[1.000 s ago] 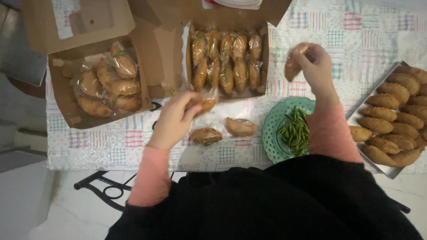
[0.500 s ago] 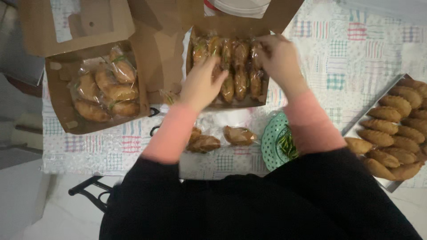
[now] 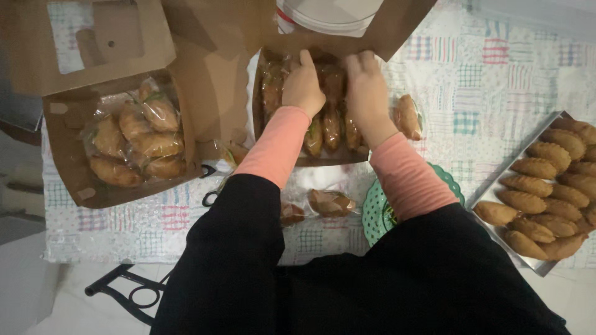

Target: The person places green beans into small pastries, then wraps each filled pastry in a clear plastic bag and places it into a cardboard box. The person repeats this process for several pastries, arranging the packaged items neatly in the box.

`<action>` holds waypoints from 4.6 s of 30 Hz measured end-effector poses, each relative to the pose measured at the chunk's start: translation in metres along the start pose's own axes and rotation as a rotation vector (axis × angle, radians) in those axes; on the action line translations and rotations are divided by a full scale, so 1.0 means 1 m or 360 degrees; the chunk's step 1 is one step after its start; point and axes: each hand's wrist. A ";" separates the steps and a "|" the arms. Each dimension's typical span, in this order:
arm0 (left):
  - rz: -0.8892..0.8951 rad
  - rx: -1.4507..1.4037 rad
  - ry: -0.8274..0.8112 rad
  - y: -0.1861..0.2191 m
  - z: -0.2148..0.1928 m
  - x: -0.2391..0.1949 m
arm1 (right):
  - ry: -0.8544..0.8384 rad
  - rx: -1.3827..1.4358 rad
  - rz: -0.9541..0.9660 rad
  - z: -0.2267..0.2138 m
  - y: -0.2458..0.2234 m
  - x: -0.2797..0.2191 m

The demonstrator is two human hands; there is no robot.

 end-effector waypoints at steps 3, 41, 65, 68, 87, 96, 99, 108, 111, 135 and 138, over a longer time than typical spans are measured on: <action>0.0005 0.0130 0.0016 0.004 -0.001 0.003 | -0.0158 0.0205 -0.0125 -0.001 -0.020 0.002; 0.0308 0.0025 0.0917 -0.010 -0.057 -0.107 | -0.0590 0.0632 -0.0129 0.026 -0.052 0.051; 0.0031 0.0018 0.0567 -0.036 -0.023 -0.035 | -0.0121 0.0422 -0.0215 -0.050 -0.016 -0.004; -0.0226 -0.0038 0.0242 -0.037 -0.020 -0.040 | -0.0100 -0.0092 0.0100 -0.074 0.015 -0.046; -0.0073 -0.0376 0.0595 -0.041 0.010 -0.067 | -0.0724 0.2231 0.0690 -0.105 -0.052 0.003; 0.0263 -0.0388 0.0666 -0.042 0.003 -0.089 | -0.0188 0.0733 0.0106 0.065 -0.108 0.062; 0.0241 -0.0383 0.0704 -0.038 -0.005 -0.095 | -0.0293 0.0604 0.0240 0.069 -0.105 0.053; 0.0077 -0.0285 0.0571 -0.032 -0.022 -0.105 | -0.0166 0.0564 -0.0078 0.068 -0.101 0.058; 0.0220 -0.0413 0.0618 -0.038 -0.026 -0.101 | -0.0265 0.0783 -0.0147 0.048 -0.087 0.057; 0.0147 0.0180 -0.0221 -0.043 -0.048 -0.109 | -0.0674 -0.0403 -0.0229 -0.053 -0.037 -0.060; 0.0140 0.0246 -0.0128 -0.039 -0.044 -0.110 | -0.0494 -0.0416 -0.0372 -0.032 -0.036 -0.062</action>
Point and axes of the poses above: each hand's wrist, its own x-axis towards the middle knuckle, its own z-axis out of the palm, y = z × x, and after that the axes turned 6 degrees about x, right-handed
